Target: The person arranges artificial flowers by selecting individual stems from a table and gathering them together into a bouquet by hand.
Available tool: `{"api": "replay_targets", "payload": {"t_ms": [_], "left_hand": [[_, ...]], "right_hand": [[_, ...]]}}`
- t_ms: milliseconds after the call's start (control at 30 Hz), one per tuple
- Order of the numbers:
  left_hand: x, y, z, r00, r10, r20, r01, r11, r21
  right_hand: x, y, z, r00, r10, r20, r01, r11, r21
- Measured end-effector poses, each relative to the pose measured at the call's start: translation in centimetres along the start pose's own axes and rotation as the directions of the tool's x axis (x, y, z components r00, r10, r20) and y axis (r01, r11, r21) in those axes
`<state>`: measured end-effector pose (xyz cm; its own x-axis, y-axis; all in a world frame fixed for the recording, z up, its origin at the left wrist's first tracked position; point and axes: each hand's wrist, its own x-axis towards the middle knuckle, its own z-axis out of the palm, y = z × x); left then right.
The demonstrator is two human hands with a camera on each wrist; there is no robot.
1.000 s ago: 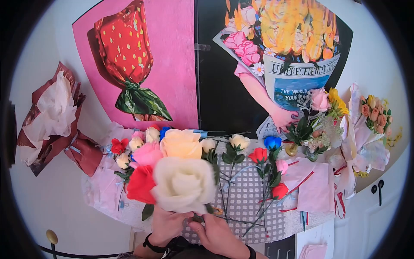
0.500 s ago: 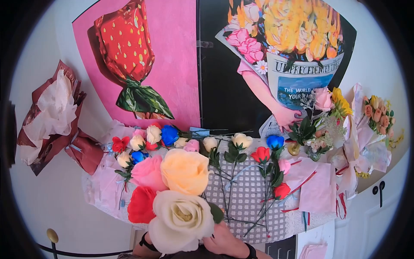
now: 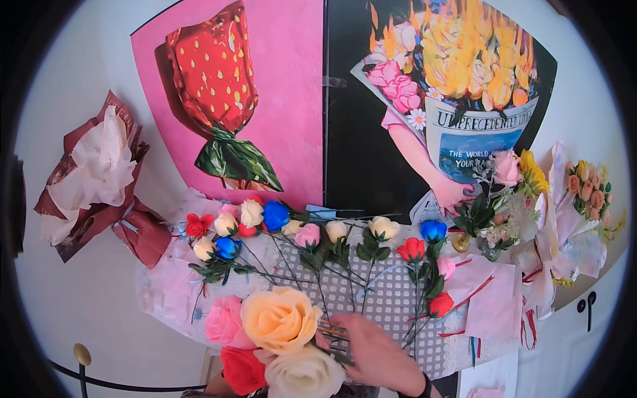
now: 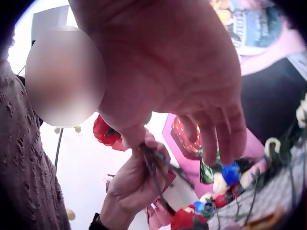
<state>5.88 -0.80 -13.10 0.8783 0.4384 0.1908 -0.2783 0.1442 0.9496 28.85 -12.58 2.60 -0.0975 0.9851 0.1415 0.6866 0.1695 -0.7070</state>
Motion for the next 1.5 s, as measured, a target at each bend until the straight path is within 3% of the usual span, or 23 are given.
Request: {"api": "replay_targets", "payload": {"t_ms": [67, 133, 233, 300, 333, 367, 467, 567, 600, 667, 900, 933, 967, 1033, 1067, 1100, 1167, 1200, 1333, 1367, 1500], "left_hand": [[2.8, 0.4, 0.4, 1.0, -0.014, 0.012, 0.015, 0.997, -0.078], [1.7, -0.1, -0.1, 0.999, -0.031, 0.031, 0.035, 0.987, -0.159], [2.9, -0.8, 0.0, 0.995, -0.063, 0.074, 0.081, 0.959, -0.272], [1.3, -1.9, -0.4, 0.991, -0.081, 0.101, 0.112, 0.932, -0.346], [1.5, -1.6, -1.0, 0.991, -0.083, 0.104, 0.114, 0.931, -0.347], [1.9, -1.5, -1.0, 0.994, -0.06, 0.091, 0.086, 0.944, -0.319], [3.5, -0.8, -1.1, 0.998, 0.014, 0.067, 0.002, 0.972, -0.236], [6.0, -0.4, -0.7, 0.992, 0.089, 0.09, -0.073, 0.984, -0.164], [7.2, -0.5, -0.4, 0.988, 0.114, 0.106, -0.098, 0.984, -0.145], [10.0, -0.4, 0.6, 0.972, 0.172, 0.16, -0.155, 0.981, -0.114], [21.4, 0.2, 8.5, 0.823, 0.43, 0.372, -0.416, 0.901, -0.121], [22.4, 0.5, 9.3, 0.799, 0.465, 0.382, -0.458, 0.881, -0.115], [23.3, 1.0, 9.9, 0.775, 0.497, 0.39, -0.499, 0.86, -0.106], [25.0, 1.9, 11.1, 0.725, 0.564, 0.396, -0.583, 0.808, -0.083], [25.6, 2.4, 11.5, 0.701, 0.592, 0.399, -0.621, 0.781, -0.068], [26.1, 2.9, 11.8, 0.677, 0.617, 0.401, -0.656, 0.753, -0.05], [26.4, 4.0, 11.3, 0.64, 0.66, 0.393, -0.722, 0.691, 0.015], [26.2, 4.7, 10.3, 0.627, 0.679, 0.382, -0.752, 0.656, 0.069], [23.2, 8.4, 3.9, 0.582, 0.746, 0.324, -0.804, 0.468, 0.367], [22.2, 9.4, 2.5, 0.564, 0.765, 0.312, -0.8, 0.413, 0.436], [19.6, 11.9, -0.3, 0.473, 0.83, 0.295, -0.751, 0.204, 0.628]], "right_hand": [[0.2, -2.4, -1.7, 0.998, 0.031, -0.054, -0.028, 0.998, 0.057], [0.3, -3.0, -2.2, 0.991, 0.072, -0.11, -0.059, 0.992, 0.115], [0.7, -1.9, -1.6, 0.966, -0.225, 0.13, 0.176, 0.934, 0.311], [1.0, -1.8, -0.7, 0.967, -0.222, 0.12, 0.177, 0.935, 0.307], [1.1, -0.8, 0.0, 0.96, -0.27, 0.08, 0.214, 0.884, 0.416], [1.0, 0.0, 0.7, 0.949, -0.312, 0.034, 0.25, 0.819, 0.517], [0.4, 1.6, 2.9, 0.97, -0.242, -0.011, 0.21, 0.817, 0.537], [2.1, -1.2, 0.0, 0.954, -0.294, 0.066, 0.231, 0.853, 0.467], [2.4, -2.1, -0.8, 0.948, -0.313, 0.058, 0.231, 0.805, 0.547], [2.7, -2.5, -1.4, 0.957, -0.288, 0.023, 0.233, 0.817, 0.527], [3.8, -2.8, -2.2, 0.96, -0.265, -0.089, 0.277, 0.852, 0.444], [4.4, -2.6, -2.1, 0.99, -0.144, 0.004, 0.119, 0.834, 0.538], [4.8, -2.8, -1.7, 0.99, -0.138, -0.01, 0.122, 0.843, 0.524], [5.5, -3.2, -0.7, 0.951, -0.184, -0.248, 0.262, 0.908, 0.328], [5.8, -3.2, -0.3, 0.865, -0.325, -0.381, 0.39, 0.915, 0.106], [6.6, -3.2, 0.1, 0.861, -0.331, -0.387, 0.394, 0.914, 0.095], [8.3, -3.1, 1.0, 0.639, -0.55, -0.538, 0.581, 0.803, -0.13], [8.9, -2.5, 2.3, 0.631, -0.564, -0.532, 0.606, 0.787, -0.115], [9.3, -0.7, -0.8, 0.703, -0.487, -0.518, 0.595, 0.802, 0.054], [9.1, -0.1, 0.5, 0.726, -0.47, -0.502, 0.585, 0.806, 0.092], [7.8, 3.3, -1.0, 0.825, -0.372, -0.426, 0.483, 0.855, 0.189]]}}
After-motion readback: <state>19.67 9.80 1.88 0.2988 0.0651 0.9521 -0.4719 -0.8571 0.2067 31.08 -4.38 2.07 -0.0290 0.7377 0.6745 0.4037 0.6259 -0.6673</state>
